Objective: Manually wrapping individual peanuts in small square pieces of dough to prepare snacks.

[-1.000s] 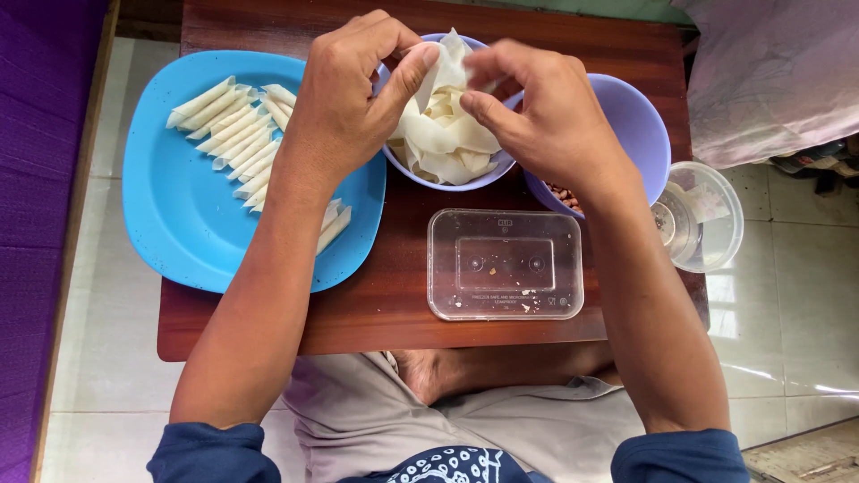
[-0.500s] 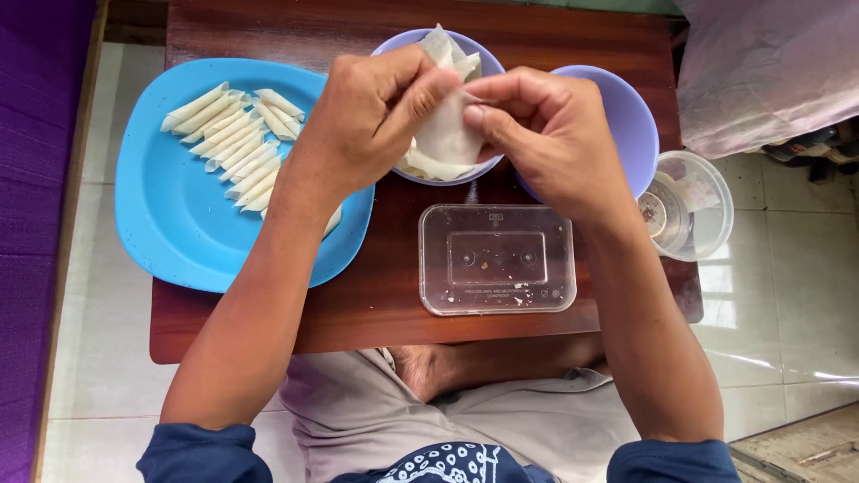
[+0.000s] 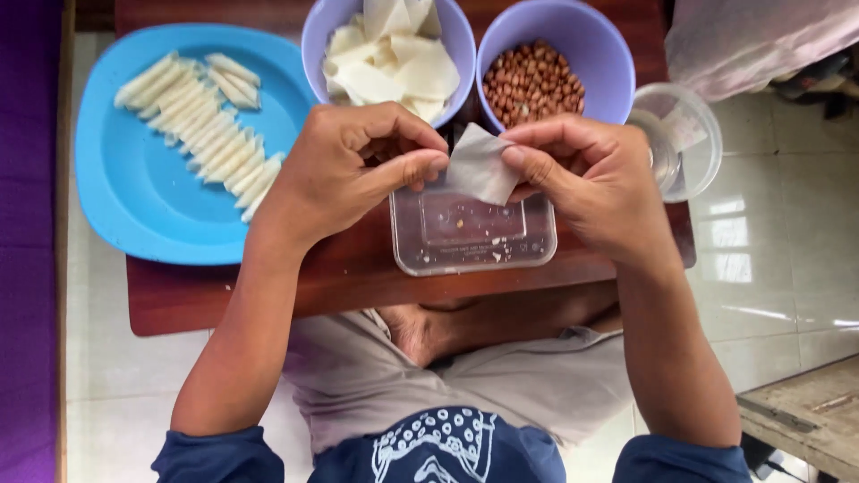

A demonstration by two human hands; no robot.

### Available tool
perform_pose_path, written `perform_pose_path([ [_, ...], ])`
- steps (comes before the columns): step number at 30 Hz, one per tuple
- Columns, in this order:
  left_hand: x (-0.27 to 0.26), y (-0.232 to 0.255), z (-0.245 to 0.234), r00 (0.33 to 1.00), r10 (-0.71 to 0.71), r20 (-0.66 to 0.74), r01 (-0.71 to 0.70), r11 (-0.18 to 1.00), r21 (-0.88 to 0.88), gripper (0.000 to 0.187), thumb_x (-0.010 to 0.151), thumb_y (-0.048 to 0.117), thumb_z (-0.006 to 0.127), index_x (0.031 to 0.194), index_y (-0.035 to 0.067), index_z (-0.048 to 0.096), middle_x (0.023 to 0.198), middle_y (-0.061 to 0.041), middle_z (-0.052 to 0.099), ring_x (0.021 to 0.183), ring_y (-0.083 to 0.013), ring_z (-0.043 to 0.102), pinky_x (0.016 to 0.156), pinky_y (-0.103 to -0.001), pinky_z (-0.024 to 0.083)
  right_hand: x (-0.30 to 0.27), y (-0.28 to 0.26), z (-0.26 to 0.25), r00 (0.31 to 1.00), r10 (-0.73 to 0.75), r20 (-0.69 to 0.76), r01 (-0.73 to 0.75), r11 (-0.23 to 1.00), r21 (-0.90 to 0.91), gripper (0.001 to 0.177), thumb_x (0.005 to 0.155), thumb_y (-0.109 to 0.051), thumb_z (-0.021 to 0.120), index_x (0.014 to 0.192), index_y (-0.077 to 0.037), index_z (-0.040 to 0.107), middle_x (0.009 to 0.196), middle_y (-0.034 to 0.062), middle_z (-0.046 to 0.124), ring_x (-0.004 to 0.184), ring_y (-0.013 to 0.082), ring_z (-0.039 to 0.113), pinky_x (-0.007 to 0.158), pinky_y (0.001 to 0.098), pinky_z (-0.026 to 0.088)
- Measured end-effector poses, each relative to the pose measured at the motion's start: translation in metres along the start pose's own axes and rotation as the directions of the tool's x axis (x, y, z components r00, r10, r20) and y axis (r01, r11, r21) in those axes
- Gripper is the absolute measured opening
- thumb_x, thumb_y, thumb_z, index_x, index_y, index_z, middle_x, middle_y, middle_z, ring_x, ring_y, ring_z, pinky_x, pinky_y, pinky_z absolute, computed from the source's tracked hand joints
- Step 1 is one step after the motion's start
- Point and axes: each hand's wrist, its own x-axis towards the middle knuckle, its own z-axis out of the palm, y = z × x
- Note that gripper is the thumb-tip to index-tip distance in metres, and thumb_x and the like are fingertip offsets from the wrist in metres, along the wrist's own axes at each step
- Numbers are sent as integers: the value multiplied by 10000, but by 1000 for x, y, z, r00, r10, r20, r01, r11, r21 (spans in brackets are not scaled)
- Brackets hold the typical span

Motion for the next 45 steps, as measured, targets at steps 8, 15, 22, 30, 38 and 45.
perform_pose_path([
  [8,-29,-2,16,999,-2,-52,9,990,144,69,966,17,706,979,-40,743,770,-27,692,603,-61,505,532,-182,401,-34,13,12,934,-314,172,357,777,-518,236,876,54,737,1112,47,734,1193,158,724,1050,266,670,886,345,527],
  [15,-36,-33,43,993,117,-12,-96,869,486,162,928,47,722,1086,36,753,993,-35,658,851,-191,518,775,-292,466,-44,36,12,956,-271,116,290,791,-538,204,883,12,735,1083,51,752,1144,167,739,980,273,660,880,359,526],
  [22,-39,-59,62,992,125,-20,-74,705,706,194,882,192,778,1058,112,761,1238,-30,568,1065,-269,458,953,-404,369,-44,68,26,919,-394,21,317,705,-634,145,914,-23,756,1056,4,771,1214,132,683,1032,293,587,938,396,479],
  [30,-47,-52,64,994,74,-79,-3,747,665,409,829,276,833,1184,92,749,1244,-29,581,1142,-259,481,1005,-397,400,-43,68,26,942,-334,40,271,682,-679,297,927,-158,763,1179,-1,758,1291,170,650,1084,328,567,968,421,459],
  [38,-46,-51,66,992,94,-88,-13,751,660,99,863,220,809,905,130,811,1211,-31,587,1143,-259,465,1006,-395,400,-46,74,24,919,-387,79,337,664,-667,217,861,-192,852,1038,-77,805,1356,120,622,1156,324,545,987,430,457],
  [45,-46,-39,69,999,32,-33,-13,892,452,644,744,286,893,1303,64,659,1255,-72,643,1110,-217,558,997,-354,376,-49,59,17,969,-242,52,248,950,-188,41,917,-1,709,954,17,705,1088,117,721,977,228,602,916,335,488],
])
